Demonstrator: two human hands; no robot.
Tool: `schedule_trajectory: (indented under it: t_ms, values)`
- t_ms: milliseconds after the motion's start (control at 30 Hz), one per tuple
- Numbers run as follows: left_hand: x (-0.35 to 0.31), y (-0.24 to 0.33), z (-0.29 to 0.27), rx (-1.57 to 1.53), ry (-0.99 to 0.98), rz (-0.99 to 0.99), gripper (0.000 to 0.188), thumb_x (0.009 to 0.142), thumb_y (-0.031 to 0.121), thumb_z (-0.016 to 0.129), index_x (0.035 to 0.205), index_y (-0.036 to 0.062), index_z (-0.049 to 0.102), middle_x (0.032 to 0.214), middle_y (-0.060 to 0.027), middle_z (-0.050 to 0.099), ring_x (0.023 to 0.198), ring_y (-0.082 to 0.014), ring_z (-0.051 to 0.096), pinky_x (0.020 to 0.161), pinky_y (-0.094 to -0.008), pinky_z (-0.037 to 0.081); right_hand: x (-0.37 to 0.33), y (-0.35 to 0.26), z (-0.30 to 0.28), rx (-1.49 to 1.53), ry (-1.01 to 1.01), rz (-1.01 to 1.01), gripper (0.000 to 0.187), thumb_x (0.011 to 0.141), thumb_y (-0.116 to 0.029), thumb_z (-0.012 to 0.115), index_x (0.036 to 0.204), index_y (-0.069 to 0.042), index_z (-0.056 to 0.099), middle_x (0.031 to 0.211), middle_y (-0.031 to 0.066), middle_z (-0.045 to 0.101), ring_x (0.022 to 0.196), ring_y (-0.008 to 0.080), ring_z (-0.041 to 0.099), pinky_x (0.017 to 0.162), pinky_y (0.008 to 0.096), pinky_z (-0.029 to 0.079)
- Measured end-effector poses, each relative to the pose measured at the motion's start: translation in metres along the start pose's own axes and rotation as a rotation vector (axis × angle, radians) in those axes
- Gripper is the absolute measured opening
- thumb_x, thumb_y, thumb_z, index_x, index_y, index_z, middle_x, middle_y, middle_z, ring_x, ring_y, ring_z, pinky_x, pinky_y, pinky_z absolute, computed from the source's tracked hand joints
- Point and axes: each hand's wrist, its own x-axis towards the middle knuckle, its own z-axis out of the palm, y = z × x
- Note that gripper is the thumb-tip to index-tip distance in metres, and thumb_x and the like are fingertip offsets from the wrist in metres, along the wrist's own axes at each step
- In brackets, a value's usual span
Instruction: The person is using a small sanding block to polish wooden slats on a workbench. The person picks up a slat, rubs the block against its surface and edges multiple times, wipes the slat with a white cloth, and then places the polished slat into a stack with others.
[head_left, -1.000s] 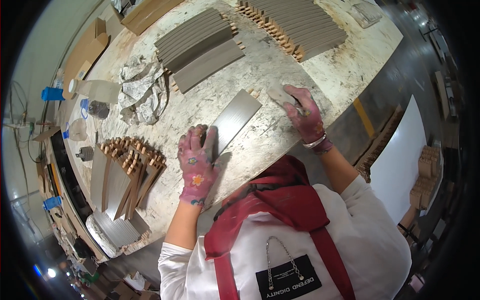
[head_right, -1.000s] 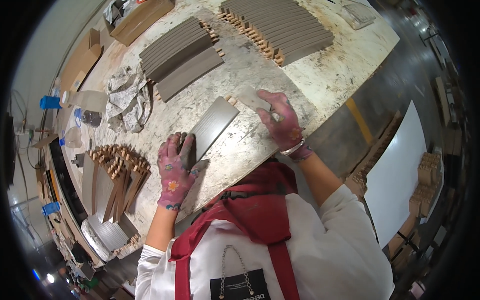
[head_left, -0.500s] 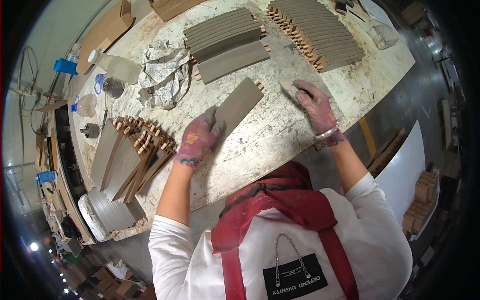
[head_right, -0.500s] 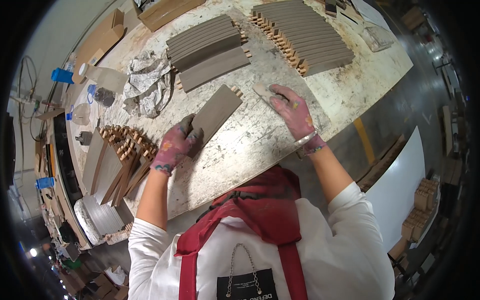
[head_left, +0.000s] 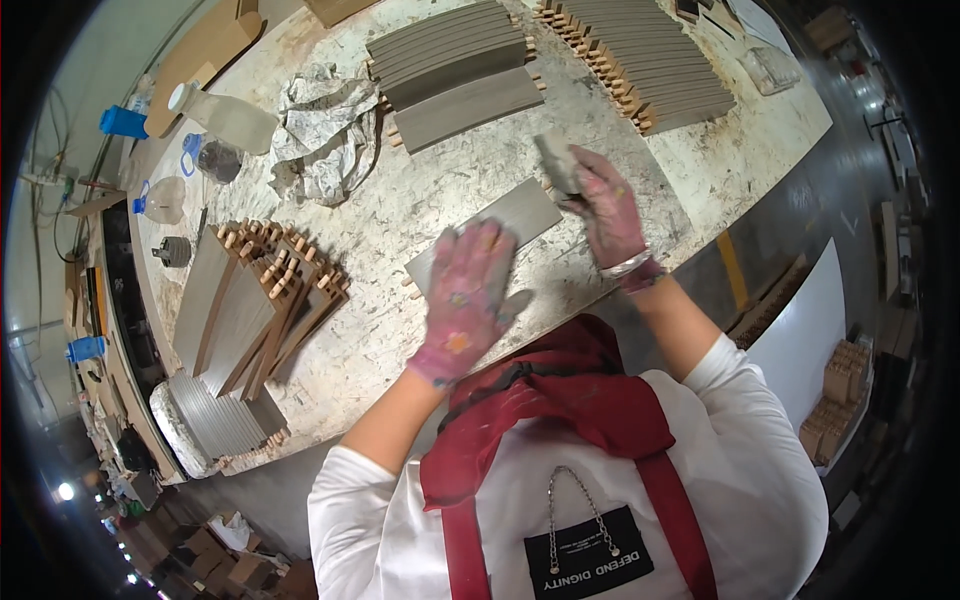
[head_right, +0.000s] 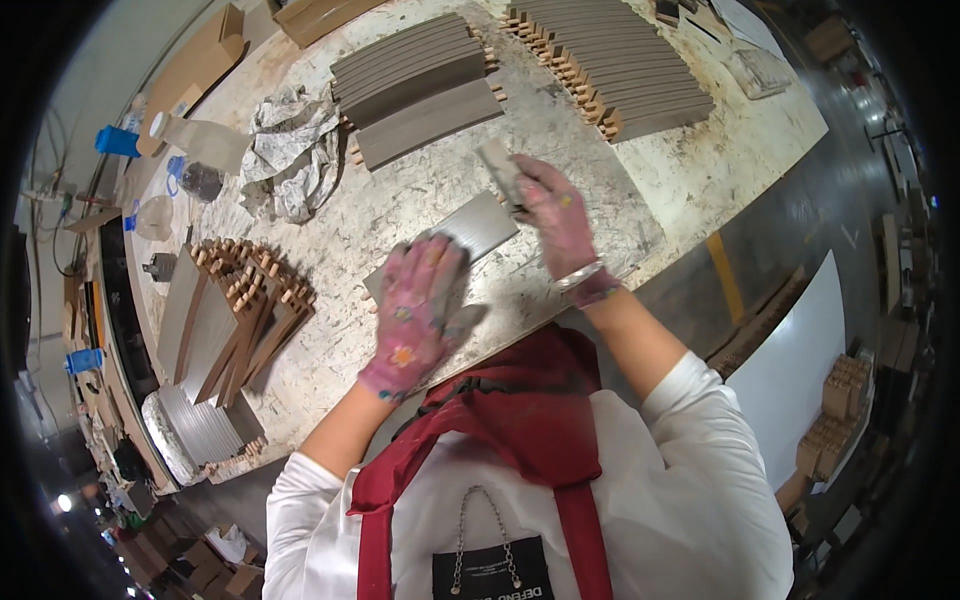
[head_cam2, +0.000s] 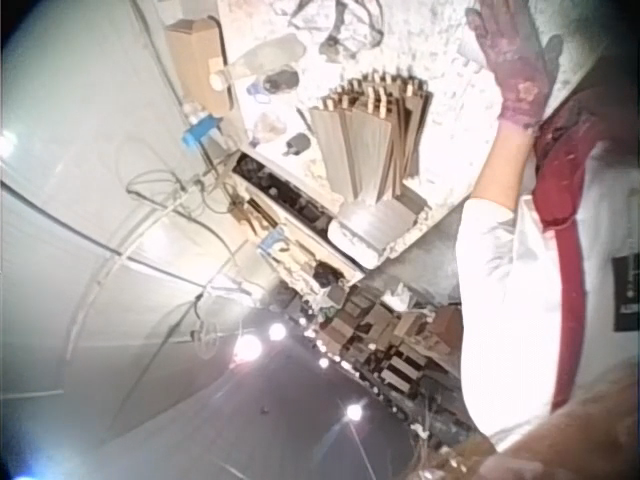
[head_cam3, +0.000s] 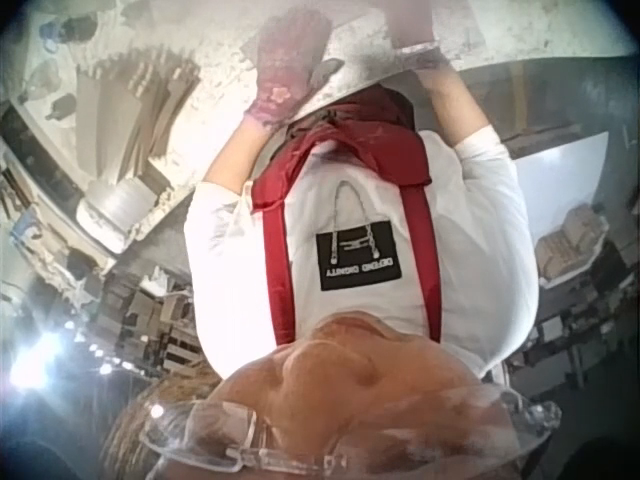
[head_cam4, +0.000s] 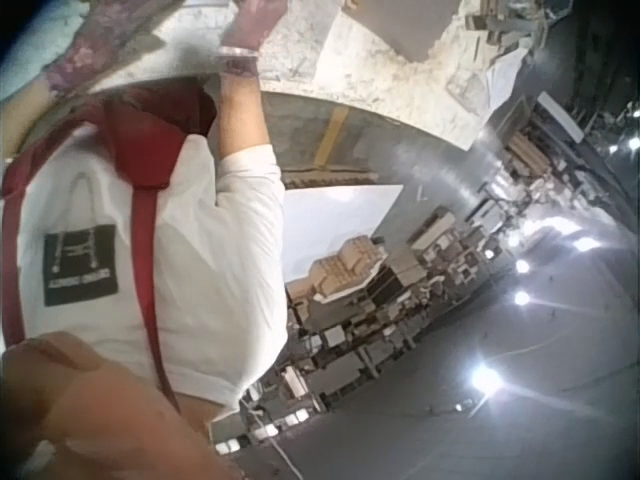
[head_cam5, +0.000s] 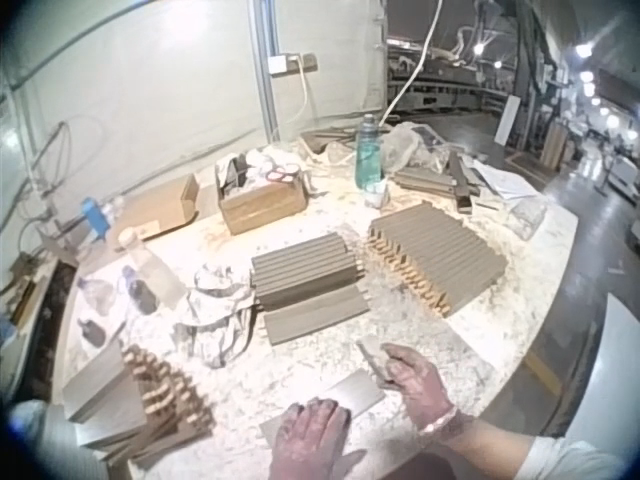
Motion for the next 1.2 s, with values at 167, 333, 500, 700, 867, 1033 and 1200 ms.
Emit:
schedule_trajectory:
  t_ms: [167, 333, 500, 700, 867, 1033, 1200]
  values:
    - [0.025, -0.016, 0.051, 0.101, 0.006, -0.053, 0.084, 0.075, 0.042, 0.077, 0.139, -0.001, 0.043, 0.141, -0.0215, 0.045, 0.136, -0.0373, 0.039, 0.113, -0.0512, 0.026, 0.013, 0.031, 0.048, 0.209, 0.026, -0.031, 0.051, 0.096, -0.027, 0.061, 0.134, 0.003, 0.048, 0.117, 0.0124, 0.063, 0.101, 0.0184, 0.063, 0.087, 0.0321, 0.053]
    - [-0.008, -0.053, 0.014, 0.134, 0.019, -0.229, 0.086, 0.075, 0.045, 0.076, 0.139, -0.0031, 0.042, 0.142, -0.0248, 0.043, 0.135, -0.0404, 0.037, 0.113, -0.0511, 0.025, 0.02, 0.043, 0.036, 0.279, 0.083, -0.024, 0.046, 0.098, -0.025, 0.058, 0.132, 0.004, 0.049, 0.118, 0.0146, 0.061, 0.099, 0.0211, 0.064, 0.087, 0.036, 0.055]
    - [-0.035, -0.059, -0.001, 0.249, 0.003, -0.264, 0.089, 0.076, 0.046, 0.074, 0.139, -0.0061, 0.04, 0.144, -0.0272, 0.04, 0.133, -0.0435, 0.037, 0.113, -0.0516, 0.025, 0.013, 0.025, 0.083, -0.202, -0.09, -0.019, 0.05, 0.094, -0.038, 0.06, 0.129, -0.003, 0.056, 0.112, 0.012, 0.066, 0.105, 0.0217, 0.062, 0.091, 0.0329, 0.051]
    - [-0.038, -0.054, 0.013, 0.253, -0.022, -0.248, 0.082, 0.08, 0.042, 0.072, 0.142, -0.0032, 0.04, 0.144, -0.0248, 0.041, 0.137, -0.0407, 0.035, 0.113, -0.0523, 0.025, 0.019, 0.036, 0.102, -0.288, -0.296, 0.024, 0.057, 0.094, -0.046, 0.06, 0.132, -0.004, 0.056, 0.123, 0.0157, 0.065, 0.116, 0.0238, 0.06, 0.101, 0.0338, 0.046]
    - [-0.031, -0.052, -0.004, 0.04, -0.099, -0.254, 0.07, 0.082, 0.038, 0.073, 0.135, 0.0, 0.05, 0.138, -0.0246, 0.048, 0.126, -0.0415, 0.048, 0.102, -0.0456, 0.042, 0.066, 0.001, 0.005, -0.155, 0.207, -0.147, 0.051, 0.089, -0.032, 0.065, 0.128, -0.001, 0.058, 0.115, 0.0116, 0.066, 0.1, 0.0196, 0.062, 0.087, 0.0302, 0.051]
    - [0.029, -0.055, -0.068, -0.056, -0.519, -0.628, 0.049, 0.091, 0.021, 0.064, 0.138, 0.0113, 0.053, 0.117, -0.017, 0.067, 0.106, -0.0309, 0.065, 0.086, -0.0393, 0.057, 0.032, -0.019, -0.03, -0.063, 0.194, -0.048, 0.056, 0.086, -0.037, 0.068, 0.128, -0.002, 0.059, 0.117, 0.0109, 0.064, 0.095, 0.0172, 0.062, 0.078, 0.0283, 0.053]
    - [0.027, -0.085, -0.006, 0.259, 0.033, -0.19, 0.057, 0.092, 0.032, 0.062, 0.142, 0.0087, 0.046, 0.136, -0.0228, 0.052, 0.125, -0.0393, 0.051, 0.103, -0.0476, 0.043, 0.041, -0.002, -0.016, -0.325, -0.022, 0.019, 0.058, 0.09, -0.044, 0.062, 0.13, -0.002, 0.057, 0.113, 0.0126, 0.065, 0.097, 0.0195, 0.062, 0.08, 0.0306, 0.052]
